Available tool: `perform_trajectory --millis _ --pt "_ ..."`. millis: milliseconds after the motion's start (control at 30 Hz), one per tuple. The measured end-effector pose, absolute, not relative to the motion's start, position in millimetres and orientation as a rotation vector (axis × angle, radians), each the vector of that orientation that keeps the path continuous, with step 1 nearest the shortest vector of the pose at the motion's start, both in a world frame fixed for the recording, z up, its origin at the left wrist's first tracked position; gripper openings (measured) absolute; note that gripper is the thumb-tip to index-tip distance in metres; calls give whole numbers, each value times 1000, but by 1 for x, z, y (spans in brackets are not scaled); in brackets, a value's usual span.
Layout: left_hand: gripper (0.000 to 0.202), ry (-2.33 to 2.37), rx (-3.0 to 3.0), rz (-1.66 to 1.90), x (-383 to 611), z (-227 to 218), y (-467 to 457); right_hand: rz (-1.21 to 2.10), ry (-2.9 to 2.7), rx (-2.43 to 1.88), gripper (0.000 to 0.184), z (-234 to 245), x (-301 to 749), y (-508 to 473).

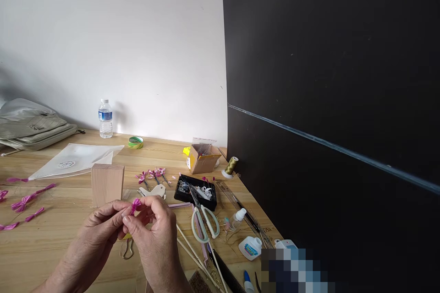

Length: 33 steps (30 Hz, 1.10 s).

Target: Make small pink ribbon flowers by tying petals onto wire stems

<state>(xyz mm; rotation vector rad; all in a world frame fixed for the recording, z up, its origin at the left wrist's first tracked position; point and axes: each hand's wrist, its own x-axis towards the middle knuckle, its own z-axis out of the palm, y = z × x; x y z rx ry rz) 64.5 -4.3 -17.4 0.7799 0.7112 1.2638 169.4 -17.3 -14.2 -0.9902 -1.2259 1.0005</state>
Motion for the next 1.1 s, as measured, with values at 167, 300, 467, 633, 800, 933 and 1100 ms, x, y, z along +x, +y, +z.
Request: perform_trajectory --millis 167,300,467,633,800,933,1100 --pt "30 733 831 1263 64 -17 -3 974 -1229 -983 8 -12 169 -15" --pt "30 767 911 1263 63 -18 -2 915 -1233 -996 2 -7 169 -11" --pt "30 791 989 1269 62 -19 0 899 -1225 -1059 11 1 173 -11" --pt "27 803 1043 1264 62 -21 1 1029 -1138 -1077 17 -1 176 -10" --pt "22 800 971 1273 61 -26 2 1018 -1074 -1005 24 -19 176 -2" --pt "21 783 996 1267 61 -28 1 1023 -1063 -989 27 -25 176 0" --pt "20 818 1001 1270 62 -28 2 1043 -1056 -974 27 -23 175 -1"
